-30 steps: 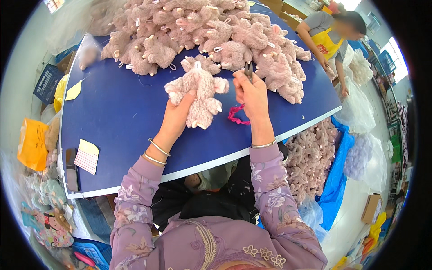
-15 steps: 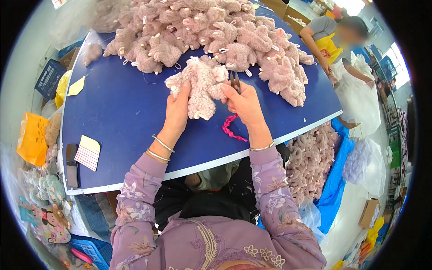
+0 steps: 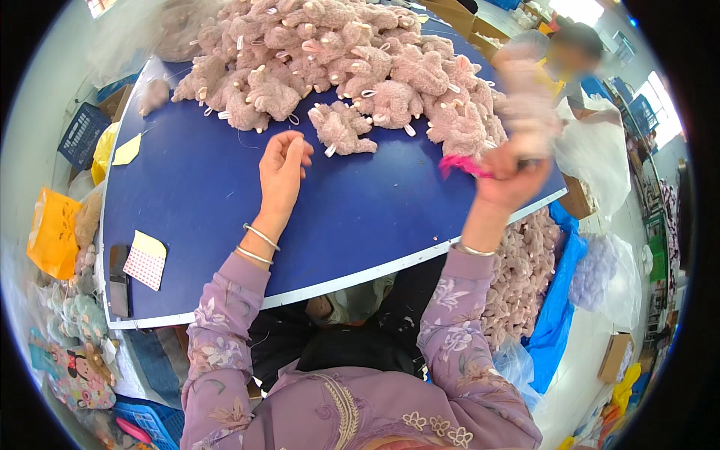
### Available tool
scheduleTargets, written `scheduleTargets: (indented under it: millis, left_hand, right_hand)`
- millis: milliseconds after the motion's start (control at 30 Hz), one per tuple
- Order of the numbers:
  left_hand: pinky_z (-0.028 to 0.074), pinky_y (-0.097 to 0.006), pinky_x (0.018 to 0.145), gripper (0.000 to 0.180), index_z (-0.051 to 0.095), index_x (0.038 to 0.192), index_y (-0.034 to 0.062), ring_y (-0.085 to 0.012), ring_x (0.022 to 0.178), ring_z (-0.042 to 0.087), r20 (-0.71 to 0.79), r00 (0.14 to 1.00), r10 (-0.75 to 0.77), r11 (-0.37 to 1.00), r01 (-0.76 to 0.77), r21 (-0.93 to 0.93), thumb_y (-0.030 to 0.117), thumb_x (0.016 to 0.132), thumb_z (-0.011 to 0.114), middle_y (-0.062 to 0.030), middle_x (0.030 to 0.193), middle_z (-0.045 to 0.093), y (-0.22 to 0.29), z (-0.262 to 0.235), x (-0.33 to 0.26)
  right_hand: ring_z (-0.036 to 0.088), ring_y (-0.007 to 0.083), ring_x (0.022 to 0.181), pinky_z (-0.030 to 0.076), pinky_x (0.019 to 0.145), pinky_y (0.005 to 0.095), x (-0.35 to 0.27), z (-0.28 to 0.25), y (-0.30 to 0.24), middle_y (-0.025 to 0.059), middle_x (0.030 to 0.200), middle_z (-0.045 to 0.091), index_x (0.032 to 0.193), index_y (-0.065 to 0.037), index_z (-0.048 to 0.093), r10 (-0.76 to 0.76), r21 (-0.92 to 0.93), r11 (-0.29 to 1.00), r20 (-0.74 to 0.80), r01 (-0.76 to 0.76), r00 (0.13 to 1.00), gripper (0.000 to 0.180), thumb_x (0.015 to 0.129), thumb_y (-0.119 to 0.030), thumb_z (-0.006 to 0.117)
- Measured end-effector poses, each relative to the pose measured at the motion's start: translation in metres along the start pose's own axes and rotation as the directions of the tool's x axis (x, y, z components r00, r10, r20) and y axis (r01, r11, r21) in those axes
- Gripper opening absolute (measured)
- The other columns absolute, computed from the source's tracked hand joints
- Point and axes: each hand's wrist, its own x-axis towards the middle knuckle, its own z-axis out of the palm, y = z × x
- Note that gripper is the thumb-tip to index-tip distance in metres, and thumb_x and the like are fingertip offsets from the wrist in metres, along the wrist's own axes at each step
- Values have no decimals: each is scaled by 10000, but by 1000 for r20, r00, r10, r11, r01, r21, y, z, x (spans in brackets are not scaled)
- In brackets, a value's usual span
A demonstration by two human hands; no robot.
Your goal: The person empties a large plastic bag of pink stuffed toys onto a blue table. They then pick up individual toys and use a pair of scissors to trim loose threads and threads from the tags. The trimmed toys are placed into a blue bin.
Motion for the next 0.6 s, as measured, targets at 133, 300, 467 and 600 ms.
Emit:
scheduleTargets:
  millis: [133, 300, 467, 600]
  left_hand:
    - [473, -345, 824, 426, 562, 1180, 79, -234, 1078, 504, 200, 933, 299, 752, -360, 552, 194, 794, 700, -114, 1200, 540, -8, 19, 21]
    - [397, -420, 1010, 411, 557, 1156, 108, -368, 1238, 432, 412, 893, 178, 464, -446, 765, 115, 765, 684, -163, 1400, 368, -27, 41, 28]
    - [458, -395, 918, 274, 515, 956, 77, -388, 1101, 529, 434, 838, 330, 669, -532, 519, -28, 736, 639, -175, 1295, 434, -22, 36, 23]
    - [485, -388, 872, 276, 498, 911, 64, -374, 1068, 553, 506, 757, 413, 673, -628, 391, -82, 711, 619, -181, 1305, 432, -15, 40, 4]
  right_hand:
    - [264, 62, 372, 196, 346, 227, 7, -13, -5, 23, 644, 581, 931, -48, 615, 73, 1, 997, -120, -74, 990, 430, 962, -427, 414]
    - [418, 54, 480, 350, 419, 213, -3, -39, 71, 73, 841, 635, 1028, -1, 606, 445, -903, 301, -152, -307, 883, 303, 980, -265, 465]
    - [388, 48, 473, 346, 410, 226, -8, -32, 77, 101, 949, 619, 1125, 21, 562, 477, -847, 339, -221, -410, 851, 387, 979, -330, 487]
    - [419, 51, 468, 334, 384, 227, -13, -26, 75, 20, 722, 552, 1046, -9, 557, 556, -748, 474, -155, -464, 817, 354, 933, -344, 573]
